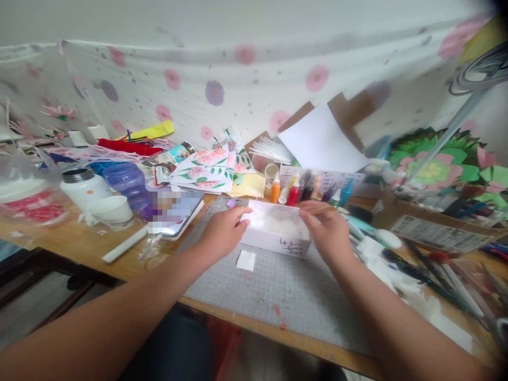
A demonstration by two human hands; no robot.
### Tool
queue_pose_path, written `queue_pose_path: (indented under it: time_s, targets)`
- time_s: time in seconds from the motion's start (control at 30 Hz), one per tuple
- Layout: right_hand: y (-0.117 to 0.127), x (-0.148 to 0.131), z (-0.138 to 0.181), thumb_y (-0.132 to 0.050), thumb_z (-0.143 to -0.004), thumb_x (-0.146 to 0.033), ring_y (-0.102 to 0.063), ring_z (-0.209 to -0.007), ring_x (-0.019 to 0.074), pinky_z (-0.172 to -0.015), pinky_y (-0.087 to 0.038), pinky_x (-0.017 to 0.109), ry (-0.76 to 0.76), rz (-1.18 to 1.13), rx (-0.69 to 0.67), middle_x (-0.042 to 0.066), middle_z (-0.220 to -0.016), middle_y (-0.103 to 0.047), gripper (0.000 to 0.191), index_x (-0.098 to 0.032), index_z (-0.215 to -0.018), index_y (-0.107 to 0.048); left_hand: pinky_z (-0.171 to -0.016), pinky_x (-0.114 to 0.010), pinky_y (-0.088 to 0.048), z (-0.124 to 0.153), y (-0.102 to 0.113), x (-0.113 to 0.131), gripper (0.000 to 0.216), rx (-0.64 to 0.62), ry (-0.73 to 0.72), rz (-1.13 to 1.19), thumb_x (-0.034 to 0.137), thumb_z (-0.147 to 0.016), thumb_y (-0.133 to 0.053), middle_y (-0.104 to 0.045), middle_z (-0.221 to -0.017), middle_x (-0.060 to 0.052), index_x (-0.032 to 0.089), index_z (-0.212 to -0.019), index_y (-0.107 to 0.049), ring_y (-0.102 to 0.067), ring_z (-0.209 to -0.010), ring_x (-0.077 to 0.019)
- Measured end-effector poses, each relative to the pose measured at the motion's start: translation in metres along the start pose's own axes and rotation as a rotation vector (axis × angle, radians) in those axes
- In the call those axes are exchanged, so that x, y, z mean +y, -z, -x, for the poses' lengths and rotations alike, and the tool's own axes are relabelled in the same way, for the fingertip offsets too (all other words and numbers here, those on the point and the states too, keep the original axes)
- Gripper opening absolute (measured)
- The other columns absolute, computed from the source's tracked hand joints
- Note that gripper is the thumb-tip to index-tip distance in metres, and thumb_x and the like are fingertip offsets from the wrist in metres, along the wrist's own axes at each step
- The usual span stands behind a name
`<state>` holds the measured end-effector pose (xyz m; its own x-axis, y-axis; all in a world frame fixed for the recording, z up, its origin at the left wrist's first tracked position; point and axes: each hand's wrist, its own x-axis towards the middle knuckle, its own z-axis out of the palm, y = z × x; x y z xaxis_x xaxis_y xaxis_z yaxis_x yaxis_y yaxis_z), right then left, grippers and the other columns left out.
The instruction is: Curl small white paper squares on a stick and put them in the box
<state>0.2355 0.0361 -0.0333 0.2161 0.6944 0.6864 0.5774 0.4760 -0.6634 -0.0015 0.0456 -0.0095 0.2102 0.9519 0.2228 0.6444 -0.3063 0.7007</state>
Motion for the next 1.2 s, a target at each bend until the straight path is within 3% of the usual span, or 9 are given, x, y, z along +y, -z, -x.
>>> queue_pose_path:
  time_s: [0.13, 0.27, 0.37, 0.53, 0.6, 0.7, 0.9, 1.03, 1.2]
  targets:
    - [0.002, -0.01, 0.004, -0.065, -0.081, -0.025, -0.069, -0.089, 0.0226, -0.087, -0.053, 0.044, 0.008, 0.001, 0.046, 0.009, -0.086, -0.073, 0.012, -0.019, -0.071, -0.068, -0.058, -0.027, -0.033, 0.014, 0.011, -0.005, 0.024, -0.036, -0.158, -0.235, 0.034, -0.089, -0.051, -0.058, -0.062, 0.003, 0.023, -0.104, -0.066, -0.053, -0.059, -0.016]
    - [0.002, -0.024, 0.012, -0.063, -0.083, -0.022, -0.069, -0.084, 0.0216, -0.08, -0.055, 0.041, 0.21, 0.04, 0.02, 0.007, -0.081, -0.074, 0.013, -0.022, -0.071, -0.067, -0.074, -0.031, -0.042, 0.026, 0.009, -0.01, 0.02, -0.315, -0.253, -0.436, 0.033, -0.084, -0.061, -0.068, -0.097, -0.005, 0.021, -0.099, -0.068, -0.061, -0.087, -0.0222]
    - [0.0, -0.031, 0.018, -0.063, -0.083, -0.019, -0.07, -0.081, 0.0211, -0.075, -0.056, 0.039, 0.337, 0.049, -0.024, 0.006, -0.081, -0.074, 0.01, -0.022, -0.076, -0.067, -0.089, -0.038, -0.042, 0.031, -0.002, -0.014, 0.026, -0.394, -0.275, -0.469, 0.027, -0.082, -0.063, -0.062, -0.115, -0.01, 0.019, -0.107, -0.065, -0.057, -0.106, -0.0281]
    - [-0.001, -0.032, 0.022, -0.063, -0.083, -0.017, -0.07, -0.078, 0.0209, -0.072, -0.056, 0.037, 0.387, 0.022, -0.079, 0.006, -0.08, -0.075, 0.01, -0.022, -0.076, -0.067, -0.085, -0.038, -0.042, 0.035, -0.016, -0.017, 0.006, -0.356, -0.239, -0.39, 0.016, -0.081, -0.059, -0.06, -0.098, -0.006, 0.019, -0.084, -0.062, -0.054, -0.1, -0.0256]
    - [-0.001, -0.033, 0.022, -0.063, -0.083, -0.018, -0.07, -0.077, 0.0212, -0.072, -0.056, 0.038, 0.364, 0.0, -0.082, 0.006, -0.08, -0.075, 0.01, -0.023, -0.075, -0.068, -0.079, -0.035, -0.042, 0.036, -0.016, -0.015, 0.008, -0.345, -0.229, -0.361, 0.015, -0.081, -0.056, -0.059, -0.089, -0.004, 0.019, -0.074, -0.058, -0.055, -0.091, -0.0228]
    - [0.001, -0.037, 0.022, -0.065, -0.082, -0.017, -0.069, -0.078, 0.0213, -0.074, -0.056, 0.038, 0.283, -0.113, -0.097, 0.005, -0.078, -0.074, 0.011, -0.022, -0.074, -0.07, -0.067, -0.03, -0.042, 0.037, -0.01, -0.005, 0.012, -0.283, -0.172, -0.269, 0.022, -0.088, -0.05, -0.059, -0.078, -0.001, 0.019, -0.076, -0.052, -0.055, -0.074, -0.0176]
    - [0.0, -0.047, 0.027, -0.069, -0.081, -0.016, -0.068, -0.081, 0.0184, -0.074, -0.057, 0.034, 0.051, -0.577, -0.25, 0.002, -0.077, -0.074, 0.012, -0.025, -0.078, -0.076, -0.061, -0.025, -0.041, 0.04, 0.004, 0.019, 0.018, -0.179, -0.013, 0.509, 0.03, -0.085, -0.057, -0.056, -0.069, 0.003, 0.02, -0.077, -0.045, -0.055, -0.065, -0.0126]
    - [-0.002, -0.048, 0.031, -0.07, -0.082, -0.022, -0.068, -0.088, 0.0196, -0.079, -0.058, 0.038, -0.022, -0.773, -0.317, 0.003, -0.084, -0.074, 0.008, -0.028, -0.082, -0.076, -0.055, -0.023, -0.035, 0.04, 0.001, 0.02, 0.018, -0.158, -0.037, 0.502, 0.026, -0.078, -0.063, -0.048, -0.068, 0.005, 0.019, -0.074, -0.047, -0.044, -0.059, -0.0099]
    - [-0.001, -0.055, 0.029, -0.072, -0.081, -0.024, -0.07, -0.091, 0.0209, -0.082, -0.059, 0.04, 0.0, -0.697, -0.385, 0.004, -0.082, -0.076, 0.006, -0.027, -0.08, -0.077, -0.062, -0.025, -0.04, 0.038, -0.007, 0.019, 0.019, -0.141, -0.069, 0.478, 0.018, -0.075, -0.065, -0.053, -0.077, 0.003, 0.02, -0.086, -0.05, -0.051, -0.068, -0.012]
